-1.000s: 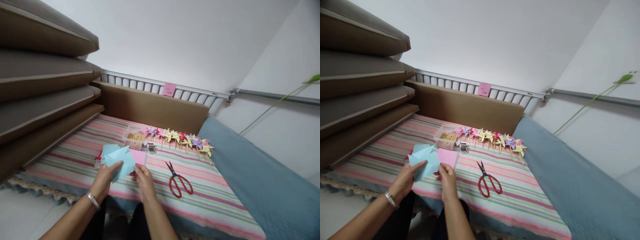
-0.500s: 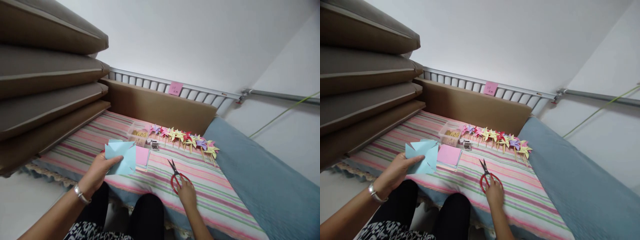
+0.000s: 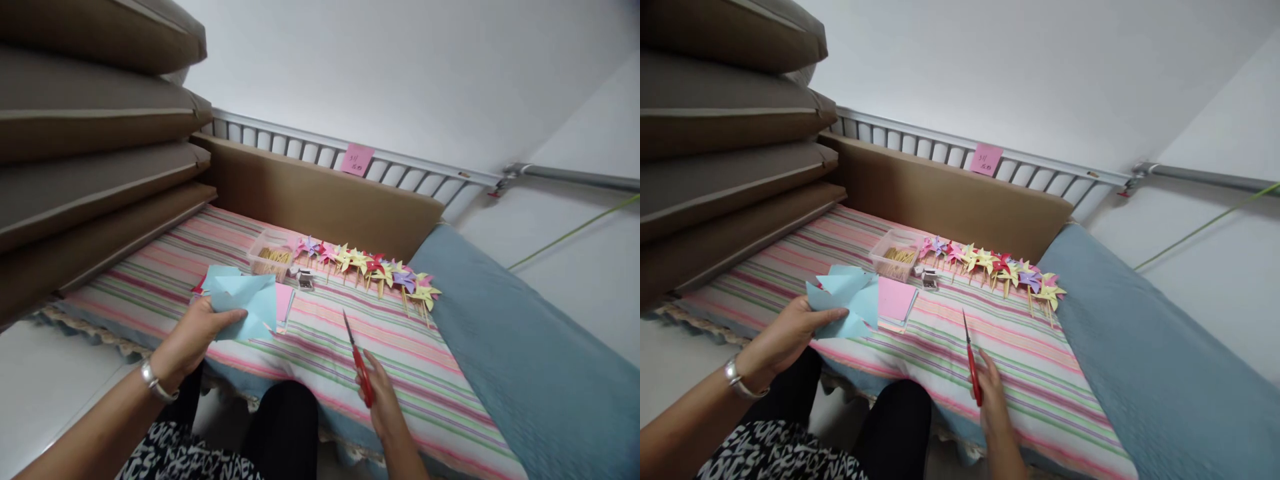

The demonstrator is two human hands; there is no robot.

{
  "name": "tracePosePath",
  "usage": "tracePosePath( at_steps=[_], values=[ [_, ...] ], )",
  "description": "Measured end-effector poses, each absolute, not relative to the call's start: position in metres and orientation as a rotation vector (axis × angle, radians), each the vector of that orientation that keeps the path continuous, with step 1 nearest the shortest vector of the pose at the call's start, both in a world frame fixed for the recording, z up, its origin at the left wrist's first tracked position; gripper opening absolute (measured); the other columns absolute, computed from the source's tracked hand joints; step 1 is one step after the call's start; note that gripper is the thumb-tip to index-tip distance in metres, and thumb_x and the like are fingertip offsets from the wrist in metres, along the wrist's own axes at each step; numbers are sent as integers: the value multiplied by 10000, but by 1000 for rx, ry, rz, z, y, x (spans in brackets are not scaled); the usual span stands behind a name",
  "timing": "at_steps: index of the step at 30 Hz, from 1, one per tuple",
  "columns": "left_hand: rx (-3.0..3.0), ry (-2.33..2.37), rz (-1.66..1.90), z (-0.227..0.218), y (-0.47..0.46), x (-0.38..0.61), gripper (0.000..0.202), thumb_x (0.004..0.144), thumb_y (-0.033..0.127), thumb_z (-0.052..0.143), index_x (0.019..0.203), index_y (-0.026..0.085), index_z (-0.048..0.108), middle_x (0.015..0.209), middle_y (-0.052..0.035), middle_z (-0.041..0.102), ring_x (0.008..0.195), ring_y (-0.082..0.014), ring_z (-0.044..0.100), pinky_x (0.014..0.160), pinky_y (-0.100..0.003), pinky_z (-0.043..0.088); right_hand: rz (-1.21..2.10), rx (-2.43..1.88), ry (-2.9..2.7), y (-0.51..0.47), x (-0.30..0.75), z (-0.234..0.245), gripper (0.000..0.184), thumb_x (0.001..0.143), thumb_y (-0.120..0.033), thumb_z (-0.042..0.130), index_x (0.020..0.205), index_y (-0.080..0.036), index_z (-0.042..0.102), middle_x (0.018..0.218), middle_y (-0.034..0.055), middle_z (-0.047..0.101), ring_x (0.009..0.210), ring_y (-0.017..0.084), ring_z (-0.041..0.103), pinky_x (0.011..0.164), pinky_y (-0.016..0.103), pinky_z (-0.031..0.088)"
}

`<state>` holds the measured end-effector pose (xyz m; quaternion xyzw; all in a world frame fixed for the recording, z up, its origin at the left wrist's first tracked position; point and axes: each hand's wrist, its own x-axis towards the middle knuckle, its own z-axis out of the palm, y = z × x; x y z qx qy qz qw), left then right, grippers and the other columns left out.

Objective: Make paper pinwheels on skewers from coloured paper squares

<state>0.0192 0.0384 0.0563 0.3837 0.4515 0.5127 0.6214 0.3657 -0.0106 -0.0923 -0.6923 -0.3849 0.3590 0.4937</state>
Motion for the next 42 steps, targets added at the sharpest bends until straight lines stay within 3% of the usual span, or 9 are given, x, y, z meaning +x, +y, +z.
tracePosePath(
  at_steps=[3, 6, 12, 15, 20, 24, 28, 36, 42],
  values=[
    [881, 1052, 1155, 54, 45, 33, 483, 504, 306, 820, 929, 122, 684, 800, -82, 724, 768, -262, 666, 717, -343, 532, 1197, -1163, -673, -46, 338, -71, 405, 697, -419, 654, 1065, -281, 558, 775, -2, 591, 559, 132, 523, 496, 250, 420],
    [910, 1056, 1116, 53, 51, 43, 456, 532, 309, 806, 935, 131, 684, 798, -78, 723, 774, -265, 664, 728, -355, 531, 1340, -1070, -756, -71, 307, -49, 298, 775, -440, 596, 1005, -251, 600, 583, -25, 504, 504, 134, 477, 503, 265, 430],
    [990, 1057, 1040, 54, 56, 45, 329, 567, 321, 787, 831, 144, 702, 818, -77, 722, 753, -257, 659, 700, -336, 535, 1284, -1335, -1209, -94, 269, -27, 444, 721, -413, 652, 1132, -260, 587, 798, 42, 647, 675, 183, 576, 644, 299, 443],
    [958, 1032, 1051, 56, 52, 40, 356, 576, 308, 783, 868, 126, 694, 788, -84, 720, 736, -263, 660, 682, -344, 537, 1268, -1379, -1368, -97, 259, -25, 392, 716, -399, 634, 1082, -260, 612, 731, 13, 616, 600, 145, 518, 590, 258, 402],
    [786, 970, 1165, 59, 43, 31, 314, 617, 238, 761, 878, 92, 666, 788, -94, 715, 690, -228, 660, 634, -293, 534, 1363, -1373, -1472, -100, 233, -25, 370, 723, -468, 620, 981, -203, 625, 591, -41, 440, 471, 79, 354, 453, 204, 287],
    [618, 793, 1310, 64, 36, 26, 272, 687, 153, 698, 951, 110, 651, 966, -106, 700, 837, -218, 655, 739, -288, 533, 1371, -1379, -1421, -100, 199, -16, 494, 747, -592, 558, 1000, -170, 597, 583, -44, 427, 412, 54, 334, 377, 173, 256],
    [546, 656, 1341, 72, 25, 17, 267, 757, 158, 623, 1021, 124, 642, 1023, -102, 682, 886, -219, 643, 767, -304, 529, 1361, -1321, -1436, -93, 166, 2, 571, 759, -673, 478, 988, -159, 575, 520, -50, 429, 372, 53, 331, 343, 163, 235],
    [571, 665, 1459, 70, 6, -18, 159, 713, 236, 702, 821, 129, 654, 866, -53, 690, 853, -197, 624, 761, -280, 494, 1352, -1346, -1450, -91, 121, 25, 546, 754, -646, 518, 994, -158, 573, 547, -40, 478, 376, 50, 375, 349, 152, 267],
    [495, 607, 1437, 69, -5, -26, 164, 685, 212, 726, 806, 123, 661, 818, -46, 687, 779, -176, 615, 732, -272, 477, 1376, -1368, -1442, -92, 111, 29, 512, 780, -611, 506, 1001, -151, 548, 534, -58, 447, 380, 48, 376, 358, 142, 283]
  ],
)
